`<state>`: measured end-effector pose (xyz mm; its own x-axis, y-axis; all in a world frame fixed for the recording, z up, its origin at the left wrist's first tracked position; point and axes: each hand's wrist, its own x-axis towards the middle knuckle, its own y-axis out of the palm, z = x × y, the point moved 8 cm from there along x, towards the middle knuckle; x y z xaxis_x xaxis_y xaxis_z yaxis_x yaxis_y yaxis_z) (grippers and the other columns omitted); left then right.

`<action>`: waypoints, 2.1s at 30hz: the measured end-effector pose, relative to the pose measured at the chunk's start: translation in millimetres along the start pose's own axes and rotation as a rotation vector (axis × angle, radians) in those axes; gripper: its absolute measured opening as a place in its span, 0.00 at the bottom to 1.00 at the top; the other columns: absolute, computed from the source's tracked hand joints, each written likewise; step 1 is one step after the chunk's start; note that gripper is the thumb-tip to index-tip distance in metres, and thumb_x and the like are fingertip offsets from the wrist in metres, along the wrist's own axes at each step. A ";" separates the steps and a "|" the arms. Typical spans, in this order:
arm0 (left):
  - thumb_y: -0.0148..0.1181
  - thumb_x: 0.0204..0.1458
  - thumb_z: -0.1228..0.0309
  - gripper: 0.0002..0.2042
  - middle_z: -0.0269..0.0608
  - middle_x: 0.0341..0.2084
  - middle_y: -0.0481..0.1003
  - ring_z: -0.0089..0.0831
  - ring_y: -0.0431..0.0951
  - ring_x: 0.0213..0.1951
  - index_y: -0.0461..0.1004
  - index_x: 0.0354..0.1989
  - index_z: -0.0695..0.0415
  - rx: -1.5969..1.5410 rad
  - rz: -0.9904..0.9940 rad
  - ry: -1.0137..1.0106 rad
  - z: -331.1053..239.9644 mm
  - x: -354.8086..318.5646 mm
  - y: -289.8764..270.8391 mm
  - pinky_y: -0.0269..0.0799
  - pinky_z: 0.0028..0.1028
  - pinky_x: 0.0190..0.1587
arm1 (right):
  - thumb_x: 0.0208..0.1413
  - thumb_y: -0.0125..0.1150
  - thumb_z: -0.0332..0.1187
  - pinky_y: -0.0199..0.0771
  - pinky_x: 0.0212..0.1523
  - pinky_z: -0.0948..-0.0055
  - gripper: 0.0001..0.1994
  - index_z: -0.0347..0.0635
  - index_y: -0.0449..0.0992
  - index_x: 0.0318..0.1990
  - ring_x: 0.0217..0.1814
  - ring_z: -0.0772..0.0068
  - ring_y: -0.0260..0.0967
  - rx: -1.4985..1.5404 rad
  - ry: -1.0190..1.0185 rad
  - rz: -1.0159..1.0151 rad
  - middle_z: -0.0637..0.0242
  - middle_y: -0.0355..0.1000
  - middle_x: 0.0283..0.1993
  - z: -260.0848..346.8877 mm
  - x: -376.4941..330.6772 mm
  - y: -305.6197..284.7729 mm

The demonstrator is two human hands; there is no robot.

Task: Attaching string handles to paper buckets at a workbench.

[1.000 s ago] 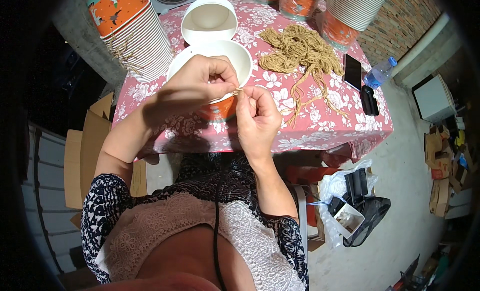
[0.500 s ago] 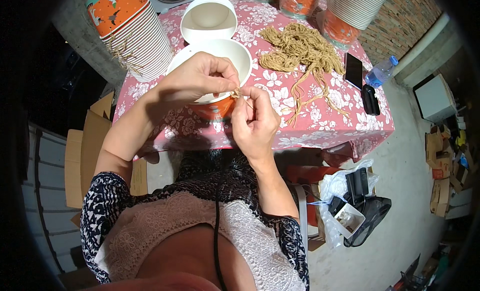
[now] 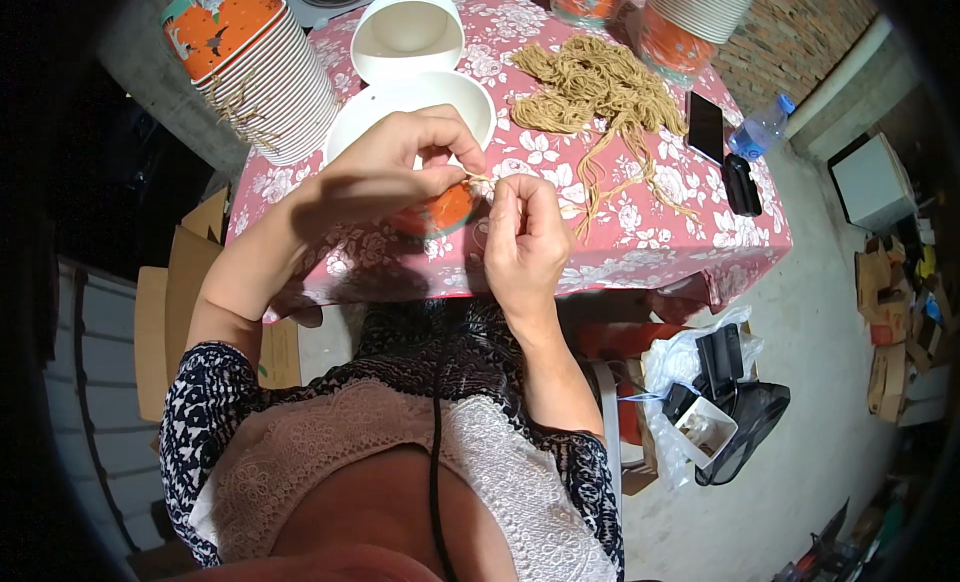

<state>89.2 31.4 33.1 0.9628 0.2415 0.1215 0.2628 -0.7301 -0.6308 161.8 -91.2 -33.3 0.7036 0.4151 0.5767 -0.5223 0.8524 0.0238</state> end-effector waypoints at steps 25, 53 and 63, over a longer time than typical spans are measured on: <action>0.50 0.46 0.84 0.05 0.46 0.26 0.68 0.42 0.72 0.28 0.69 0.31 0.64 0.285 -0.155 0.476 -22.5 -15.0 7.2 0.70 0.37 0.30 | 0.62 0.60 0.32 0.57 0.21 0.86 0.08 0.36 0.78 0.37 0.22 0.90 0.60 0.582 0.544 0.242 0.76 0.71 0.25 -26.2 0.8 33.7; 0.54 0.58 0.69 0.08 0.45 0.27 0.70 0.40 0.73 0.30 0.73 0.34 0.62 0.383 -0.141 0.585 -22.4 -19.0 11.4 0.70 0.37 0.33 | 0.66 0.51 0.34 0.50 0.23 0.84 0.13 0.33 0.76 0.43 0.21 0.89 0.51 0.537 0.547 0.202 0.82 0.58 0.21 -33.8 -2.8 -2.1; 0.57 0.53 0.76 0.03 0.44 0.27 0.70 0.40 0.73 0.29 0.73 0.33 0.63 0.371 -0.168 0.574 -27.6 -21.0 10.4 0.71 0.36 0.32 | 0.63 0.57 0.26 0.58 0.23 0.87 0.04 0.34 0.76 0.39 0.23 0.92 0.59 0.552 0.510 0.297 0.79 0.69 0.26 -38.2 -4.8 9.1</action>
<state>73.5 1.0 45.1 0.8192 -0.1182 0.5612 0.4703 -0.4215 -0.7753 172.1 -73.2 -67.0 0.5616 0.8072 0.1818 -0.7908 0.4589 0.4051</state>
